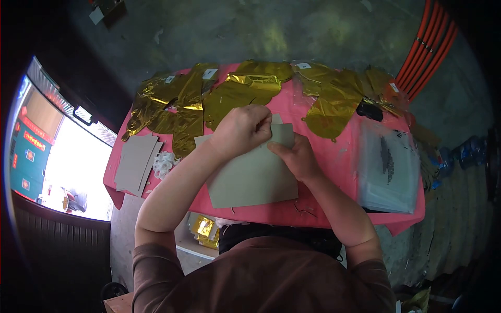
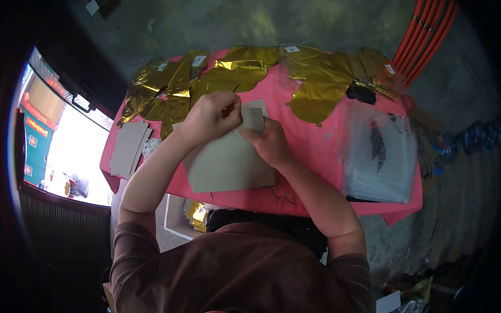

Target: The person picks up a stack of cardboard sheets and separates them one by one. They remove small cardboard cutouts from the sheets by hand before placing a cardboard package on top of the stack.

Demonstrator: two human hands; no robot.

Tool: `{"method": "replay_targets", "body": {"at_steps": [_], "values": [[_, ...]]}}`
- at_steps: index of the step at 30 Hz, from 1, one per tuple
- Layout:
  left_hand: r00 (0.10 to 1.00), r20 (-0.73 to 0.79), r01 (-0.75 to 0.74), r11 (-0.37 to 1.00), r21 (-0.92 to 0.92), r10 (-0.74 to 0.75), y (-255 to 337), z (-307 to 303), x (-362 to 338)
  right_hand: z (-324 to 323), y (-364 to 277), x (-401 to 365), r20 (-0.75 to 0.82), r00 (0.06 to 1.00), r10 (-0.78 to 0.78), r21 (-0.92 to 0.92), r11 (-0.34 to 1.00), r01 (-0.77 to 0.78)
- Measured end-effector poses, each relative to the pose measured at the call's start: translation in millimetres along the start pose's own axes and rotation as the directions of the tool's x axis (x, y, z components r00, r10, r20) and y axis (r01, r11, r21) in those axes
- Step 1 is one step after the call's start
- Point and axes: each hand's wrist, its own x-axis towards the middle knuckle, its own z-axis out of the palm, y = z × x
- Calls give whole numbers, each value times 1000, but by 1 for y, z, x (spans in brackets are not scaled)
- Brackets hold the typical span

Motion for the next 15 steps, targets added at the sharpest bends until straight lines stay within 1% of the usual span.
{"method": "replay_targets", "body": {"at_steps": [1,3,5,6,7,9,10,12,15], "values": [[1000,-24,-10,1000,-3,10,-2,2,-1,0,-1,-1,-2,1000,1,1,1000,-1],[999,-48,-18,1000,-6,18,-7,1,-2,1,-6,-2,-18,999,-30,-101,994,28],[966,-206,145,987,-76,-157,-15,-6,-2,-1,-8,-5,-33,998,-45,-79,996,42],[980,-153,118,991,-60,-126,-15,-7,-5,-1,-9,-7,-50,997,-56,-54,997,53],[979,-153,127,990,-58,-134,-15,-8,-7,0,-9,-8,-43,998,-50,-50,998,48],[977,-38,202,964,-173,-212,-13,-12,-6,1,-12,-7,-49,999,-16,-14,1000,15],[976,-40,204,964,-173,-214,-11,-18,-5,1,-11,-6,-46,999,-15,-14,1000,15],[929,123,367,905,-214,-348,-8,-29,-4,-1,-9,-6,-31,999,-41,-18,999,41],[943,113,333,908,-252,-314,-10,-29,-6,0,-16,-7,-16,1000,-20,-43,999,19]]}}
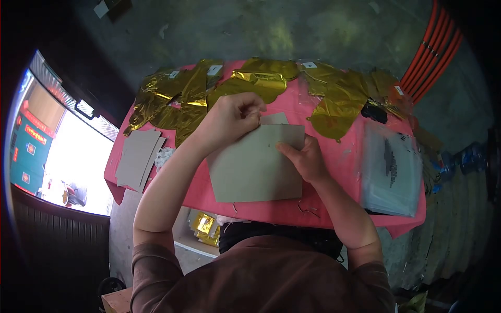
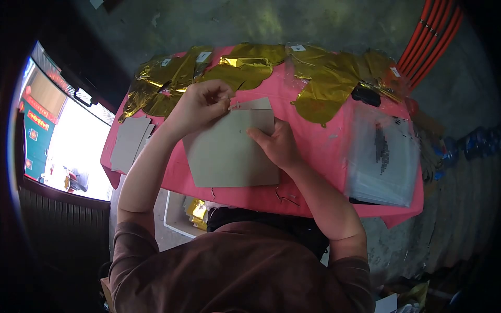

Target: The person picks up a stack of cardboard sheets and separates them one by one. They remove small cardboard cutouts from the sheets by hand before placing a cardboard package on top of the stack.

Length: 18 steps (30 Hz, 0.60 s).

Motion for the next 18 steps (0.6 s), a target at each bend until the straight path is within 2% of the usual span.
{"method": "replay_targets", "body": {"at_steps": [1,3,4,6,9,10,12,15,18], "values": [[1000,-1,1,1000,-1,-1,-1,2,1,0,1,0,1,1000,1,-1,1000,-1],[973,-3,-232,973,9,232,1,7,4,0,4,1,17,1000,-5,-12,1000,5],[973,-8,-231,973,9,231,5,7,5,0,3,1,21,1000,-5,-14,1000,5],[945,128,-318,937,148,300,16,5,9,0,0,0,11,1000,26,-90,996,-25],[917,199,-377,912,160,345,19,5,17,0,3,0,27,1000,3,-72,997,-1],[917,198,-377,912,159,345,21,3,19,1,1,0,27,1000,3,-73,997,-1],[907,343,-338,908,246,245,27,-1,23,2,-4,-2,37,999,21,-129,992,-16],[892,396,-348,892,288,220,31,-3,26,1,1,-1,67,997,-26,-124,992,34],[892,399,-357,870,339,211,33,-2,26,2,-2,-2,48,999,9,-135,991,-2]]}}
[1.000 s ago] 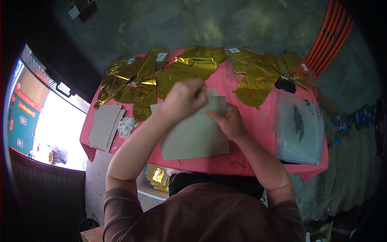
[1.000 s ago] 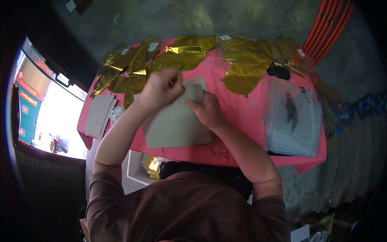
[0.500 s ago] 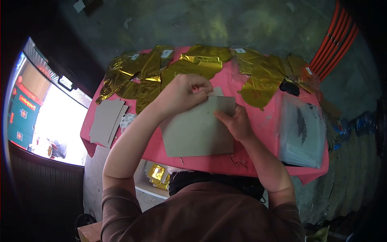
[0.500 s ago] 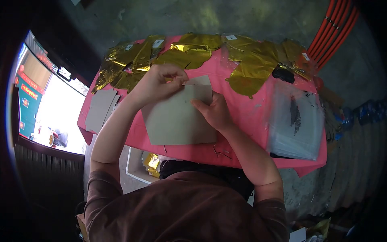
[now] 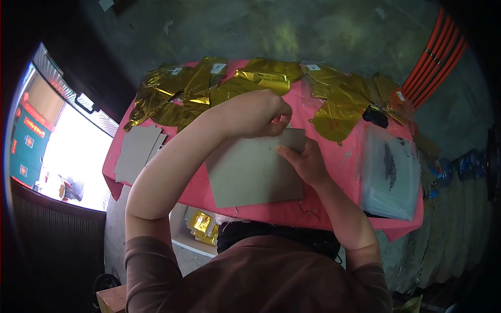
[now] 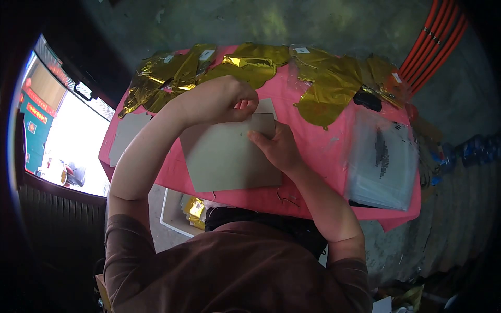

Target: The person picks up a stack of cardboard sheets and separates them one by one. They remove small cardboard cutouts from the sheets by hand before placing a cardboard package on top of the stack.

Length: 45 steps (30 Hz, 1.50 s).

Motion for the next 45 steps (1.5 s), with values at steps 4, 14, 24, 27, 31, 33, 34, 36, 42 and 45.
{"method": "replay_targets", "body": {"at_steps": [4,14,24,27,31,33,34,36,42,45], "values": [[1000,10,-29,999,35,29,0,3,-1,-1,5,-1,16,1000,-14,8,1000,14],[942,-330,-5,984,176,64,-25,15,-11,1,5,-2,-52,998,-39,52,998,41],[986,-87,105,934,-341,-143,-20,-2,-35,-2,2,0,-15,999,-30,118,993,31],[990,-52,110,956,-271,-129,-9,-9,-35,-3,2,0,0,999,-46,97,994,46],[993,-12,117,989,-95,-118,0,-14,-31,-3,0,-1,-5,1000,-14,62,998,14],[993,0,118,991,-65,-118,1,-13,-30,-3,2,-1,5,999,-45,70,997,45],[993,10,118,992,-35,-118,1,-13,-30,-3,1,-2,6,999,-47,70,996,46],[994,-9,110,993,-31,-110,2,-12,-30,-3,-1,-2,7,1000,-31,26,999,30],[993,-106,32,995,-98,-42,-11,0,-33,-4,-1,-1,-16,999,-29,78,996,30],[989,-130,53,985,-164,-75,-20,3,-38,-3,0,-1,-10,999,-39,76,996,40]]}}
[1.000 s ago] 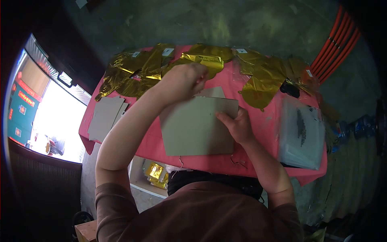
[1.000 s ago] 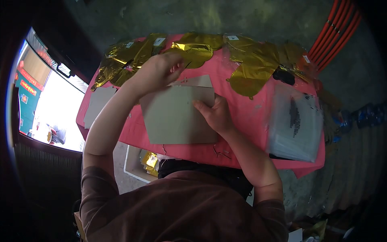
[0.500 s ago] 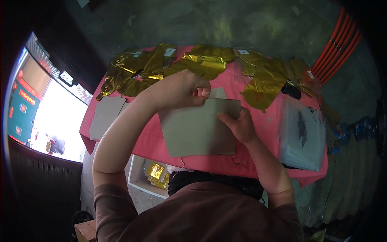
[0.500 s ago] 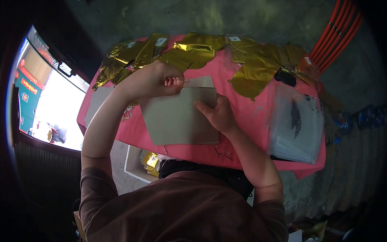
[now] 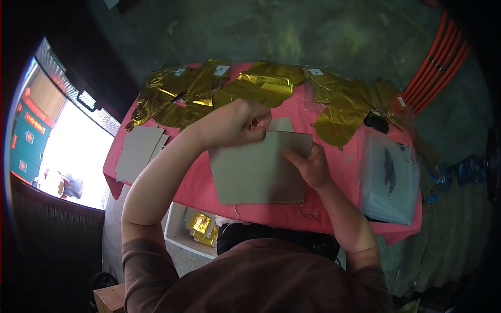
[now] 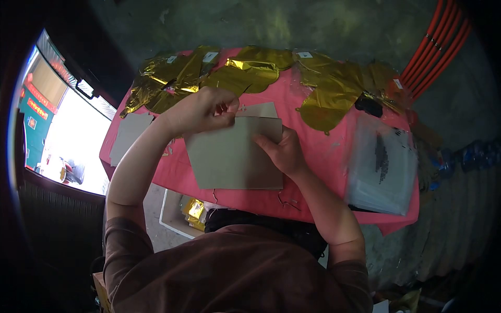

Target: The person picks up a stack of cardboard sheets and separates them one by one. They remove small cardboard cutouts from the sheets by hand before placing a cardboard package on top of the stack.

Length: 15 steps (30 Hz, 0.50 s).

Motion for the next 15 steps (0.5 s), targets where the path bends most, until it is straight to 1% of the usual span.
{"method": "replay_targets", "body": {"at_steps": [1,2,4,6,8,10,11,13,15], "values": [[999,-20,23,999,-46,-24,-3,-1,-1,0,0,0,2,1000,2,-1,1000,-2],[999,-22,22,999,-47,-23,-4,-5,-1,-1,-1,0,-8,1000,13,7,1000,-13],[988,42,156,979,-135,-152,-3,-13,-4,-1,0,0,-16,1000,25,13,1000,-25],[988,55,153,978,-145,-146,-1,-15,-4,-1,3,1,-25,1000,-7,26,1000,7],[988,68,149,976,-157,-140,0,-13,-3,0,0,1,-21,1000,4,25,1000,-3],[997,57,66,988,-139,-58,1,-11,-1,1,-1,1,-15,1000,10,22,1000,-10],[997,56,69,988,-140,-61,2,-10,0,0,0,1,-15,1000,2,38,999,-2],[995,89,56,995,-87,-48,5,-12,3,1,0,1,-15,1000,-8,53,999,9],[991,117,72,996,-52,-65,9,-14,5,1,-4,1,-17,1000,23,57,998,-22]]}}
